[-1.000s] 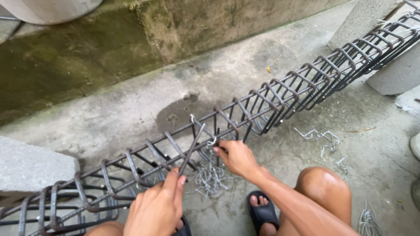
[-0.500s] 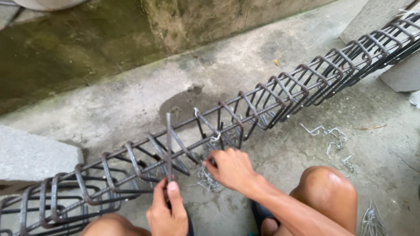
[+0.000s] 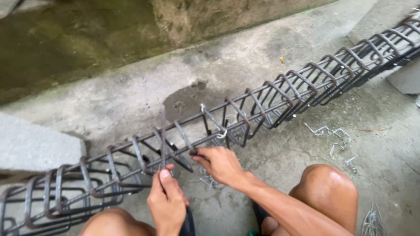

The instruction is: Tying steel rebar intersections using wire ties and a manual twisting hook tool

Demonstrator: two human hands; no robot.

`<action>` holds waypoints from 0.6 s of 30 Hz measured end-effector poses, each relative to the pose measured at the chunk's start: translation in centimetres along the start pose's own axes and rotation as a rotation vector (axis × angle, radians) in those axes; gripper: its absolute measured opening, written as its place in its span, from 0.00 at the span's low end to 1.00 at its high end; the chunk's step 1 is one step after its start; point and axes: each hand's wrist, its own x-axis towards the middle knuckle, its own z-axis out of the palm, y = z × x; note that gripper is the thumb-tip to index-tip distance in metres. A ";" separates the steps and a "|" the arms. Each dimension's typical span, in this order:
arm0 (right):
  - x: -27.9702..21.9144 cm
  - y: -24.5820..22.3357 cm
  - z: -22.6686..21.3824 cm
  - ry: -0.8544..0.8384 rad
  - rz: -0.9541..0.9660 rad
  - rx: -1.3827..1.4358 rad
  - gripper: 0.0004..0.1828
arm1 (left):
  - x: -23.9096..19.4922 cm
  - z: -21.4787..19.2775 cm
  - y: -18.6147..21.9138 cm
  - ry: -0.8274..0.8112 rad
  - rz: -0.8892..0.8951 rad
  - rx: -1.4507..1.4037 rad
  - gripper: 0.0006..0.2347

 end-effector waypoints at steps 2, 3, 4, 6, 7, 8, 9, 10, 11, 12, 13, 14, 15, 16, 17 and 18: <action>0.3 -0.1 -0.2 0.018 -0.033 0.008 0.12 | 0.3 0.0 -0.1 0.034 -0.017 -0.129 0.15; 0.3 -0.2 -0.3 0.021 -0.027 0.010 0.11 | 0.5 -0.2 -0.1 -0.026 0.039 0.015 0.14; 0.3 -0.2 -0.3 0.024 -0.022 0.012 0.10 | 0.7 -0.4 -0.2 -0.085 0.094 0.159 0.14; 0.2 -0.1 -0.3 0.020 -0.015 0.002 0.11 | 0.5 0.2 0.5 -0.056 0.059 -0.015 0.13; 0.3 0.0 -0.4 0.015 -0.011 -0.004 0.12 | 0.3 0.5 0.8 -0.023 0.024 -0.186 0.13; 0.1 -0.2 -0.4 0.008 -0.014 -0.004 0.12 | 0.4 0.3 0.6 -0.017 0.019 -0.187 0.13; 0.1 -0.4 -0.6 0.003 -0.002 -0.004 0.12 | 0.8 0.2 0.5 -0.056 0.083 0.055 0.14; 0.1 -0.5 -0.8 -0.001 0.009 -0.004 0.12 | 1.1 0.1 0.4 -0.094 0.147 0.297 0.14; 0.1 -0.4 -0.7 -0.002 0.013 -0.004 0.12 | 0.9 0.1 0.8 -0.097 0.145 0.298 0.14; 0.0 -0.2 -0.6 0.003 0.016 -0.016 0.12 | 0.8 0.1 1.3 -0.119 0.032 0.171 0.14; 0.3 -0.2 -0.6 0.004 0.007 -0.027 0.12 | 0.7 0.0 2.0 -0.126 -0.081 0.041 0.14; 0.2 -0.3 -0.5 -0.002 -0.002 -0.026 0.12 | 0.1 0.1 1.3 -0.116 -0.083 0.040 0.14; 0.2 -0.3 -0.5 -0.001 -0.005 -0.021 0.12 | -0.3 0.4 0.6 -0.069 -0.062 0.013 0.14; 0.1 -0.2 -0.5 0.000 -0.009 -0.016 0.12 | -0.6 0.7 -0.2 -0.023 -0.040 -0.015 0.15; 0.1 -0.1 -0.5 0.002 -0.004 -0.017 0.12 | -1.2 1.7 -1.3 -0.028 -0.041 -0.015 0.15; 0.1 0.1 -0.5 0.004 -0.006 -0.023 0.12 | -1.8 2.6 -2.5 0.017 -0.011 -0.143 0.14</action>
